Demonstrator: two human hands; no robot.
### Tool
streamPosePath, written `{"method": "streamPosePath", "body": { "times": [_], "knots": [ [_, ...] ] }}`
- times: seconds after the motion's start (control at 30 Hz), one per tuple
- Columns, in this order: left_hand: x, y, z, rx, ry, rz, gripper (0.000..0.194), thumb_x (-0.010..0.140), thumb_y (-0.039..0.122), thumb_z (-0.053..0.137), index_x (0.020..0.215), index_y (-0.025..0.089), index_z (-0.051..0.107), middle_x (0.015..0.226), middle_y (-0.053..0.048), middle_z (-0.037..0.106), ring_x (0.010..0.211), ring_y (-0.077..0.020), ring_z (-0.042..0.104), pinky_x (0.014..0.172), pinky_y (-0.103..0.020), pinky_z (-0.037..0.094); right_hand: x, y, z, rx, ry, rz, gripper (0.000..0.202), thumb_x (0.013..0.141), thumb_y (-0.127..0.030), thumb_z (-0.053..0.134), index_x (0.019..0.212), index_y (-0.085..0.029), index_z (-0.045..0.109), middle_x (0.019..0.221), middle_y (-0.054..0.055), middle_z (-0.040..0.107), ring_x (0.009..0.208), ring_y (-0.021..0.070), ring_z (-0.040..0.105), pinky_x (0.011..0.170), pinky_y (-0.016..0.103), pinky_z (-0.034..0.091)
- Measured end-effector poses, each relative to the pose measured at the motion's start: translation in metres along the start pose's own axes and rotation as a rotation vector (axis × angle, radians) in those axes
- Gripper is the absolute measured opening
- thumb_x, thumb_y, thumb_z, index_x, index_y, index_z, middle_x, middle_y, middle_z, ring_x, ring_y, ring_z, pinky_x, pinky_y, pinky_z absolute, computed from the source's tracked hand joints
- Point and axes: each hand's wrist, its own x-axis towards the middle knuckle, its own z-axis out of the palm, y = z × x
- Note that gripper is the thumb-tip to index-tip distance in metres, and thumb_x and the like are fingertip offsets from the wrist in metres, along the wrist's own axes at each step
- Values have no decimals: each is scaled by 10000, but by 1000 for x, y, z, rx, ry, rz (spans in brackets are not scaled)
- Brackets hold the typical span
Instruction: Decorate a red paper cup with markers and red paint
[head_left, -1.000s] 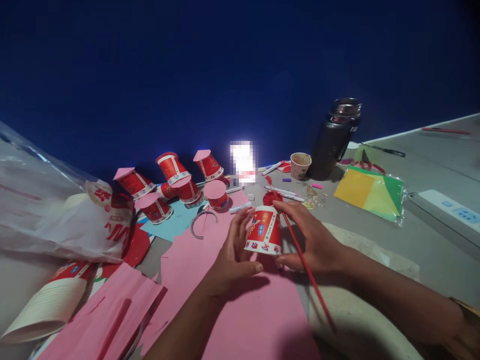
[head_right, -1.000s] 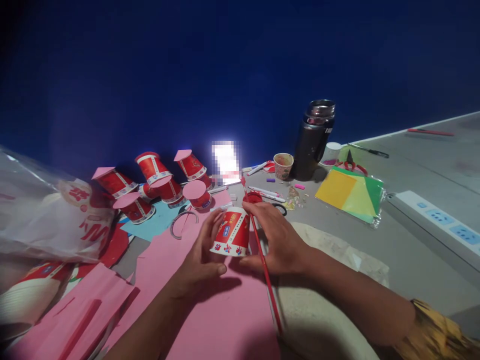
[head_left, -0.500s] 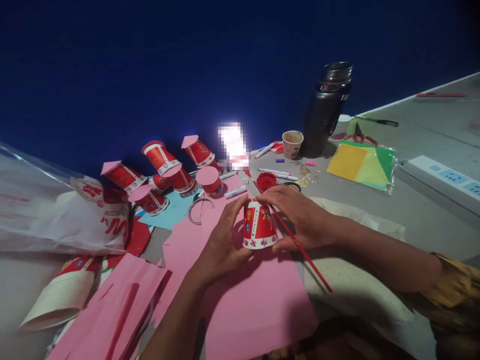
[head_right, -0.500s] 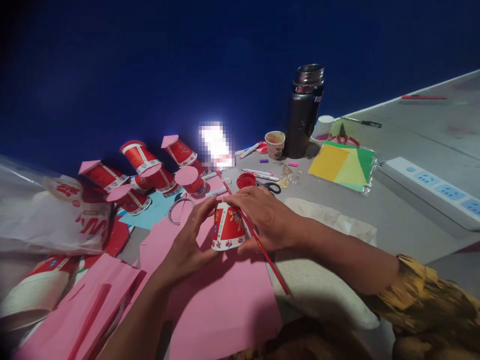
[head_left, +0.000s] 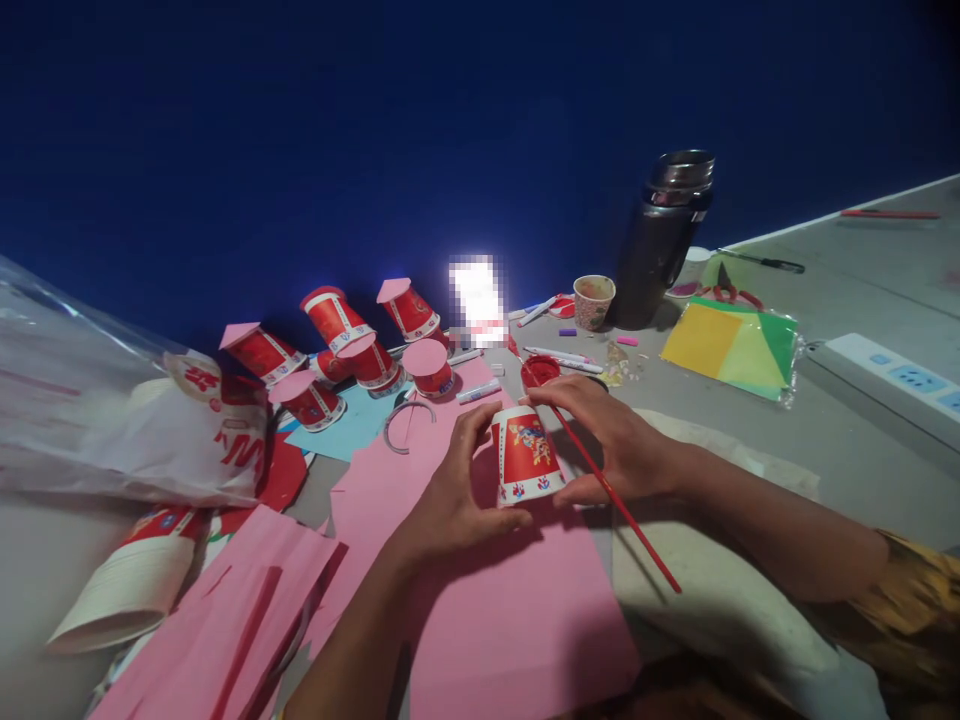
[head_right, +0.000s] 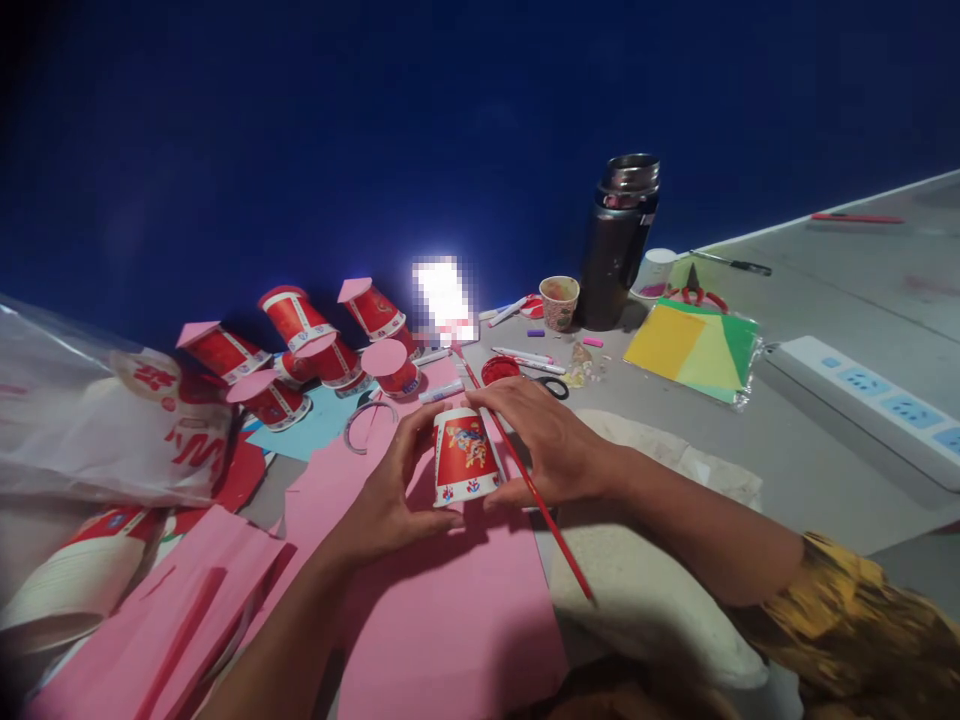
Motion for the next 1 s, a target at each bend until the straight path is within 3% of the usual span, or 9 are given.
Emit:
{"method": "streamPosePath", "body": {
  "times": [0.1, 0.3, 0.37, 0.47, 0.53, 0.6, 0.7, 0.77, 1.0],
  "knots": [
    [0, 2, 0, 207, 10, 76, 1094, 689, 267, 981, 1624, 331, 416, 1660, -129, 403, 1567, -426, 359, 1297, -576, 335, 1, -2, -1, -38, -26, -3, 993, 823, -644, 850, 1607, -197, 436, 1437, 215, 628, 1307, 403, 585, 1120, 604, 481],
    [1, -1, 4, 344, 53, 127, 896, 747, 161, 855, 1532, 331, 457, 1542, -107, 503, 1449, -365, 496, 1191, -546, 470, 2, -7, -5, 54, -23, 26, 1046, 787, -614, 898, 1638, -227, 428, 1491, 209, 620, 1367, 406, 570, 1152, 621, 472],
    [2, -4, 6, 274, 82, 95, 880, 731, 151, 849, 1504, 314, 460, 1539, -103, 504, 1447, -356, 507, 1206, -543, 455, 2, -11, -6, 157, 71, 65, 890, 861, -543, 864, 1613, -266, 478, 1497, 181, 640, 1380, 384, 590, 1158, 598, 486],
    [4, -5, 9, 95, 149, 9, 866, 704, 154, 864, 1460, 294, 466, 1530, -107, 527, 1432, -349, 541, 1213, -522, 444, 3, -20, -8, 353, 315, 195, 479, 1024, -401, 707, 1490, -327, 629, 1373, 101, 755, 1276, 313, 698, 1098, 527, 555],
    [5, -4, 12, -14, 192, -47, 847, 683, 148, 875, 1420, 287, 482, 1510, -109, 557, 1419, -344, 561, 1188, -492, 464, 4, -24, -9, 477, 475, 298, 325, 1067, -410, 636, 1369, -333, 728, 1203, 72, 827, 1130, 283, 764, 984, 479, 611],
    [6, -3, 15, -112, 222, -87, 840, 666, 136, 883, 1394, 288, 494, 1479, -106, 589, 1400, -334, 580, 1148, -458, 494, 5, -24, -11, 589, 586, 363, 294, 1062, -473, 633, 1248, -315, 797, 1029, 67, 852, 969, 266, 784, 824, 430, 629],
    [7, -4, 17, -246, 251, -119, 865, 649, 114, 889, 1392, 309, 491, 1447, -90, 619, 1366, -310, 608, 1083, -409, 533, 7, -20, -14, 745, 639, 421, 303, 1005, -543, 702, 1087, -292, 851, 877, 64, 839, 729, 216, 731, 598, 345, 561],
    [8, -6, 17, -316, 279, -127, 874, 636, 109, 894, 1386, 317, 494, 1444, -83, 624, 1338, -303, 628, 1046, -393, 551, 8, -17, -15, 807, 637, 461, 296, 965, -549, 756, 996, -276, 868, 819, 62, 822, 637, 176, 682, 529, 297, 517],
    [10, -12, 16, -414, 336, -152, 876, 632, 145, 941, 1363, 319, 491, 1388, -88, 654, 1195, -284, 710, 946, -377, 585, 6, -22, -19, 840, 634, 571, 261, 872, -510, 872, 896, -250, 868, 791, 64, 788, 664, 158, 714, 539, 229, 551]
  ]
}}
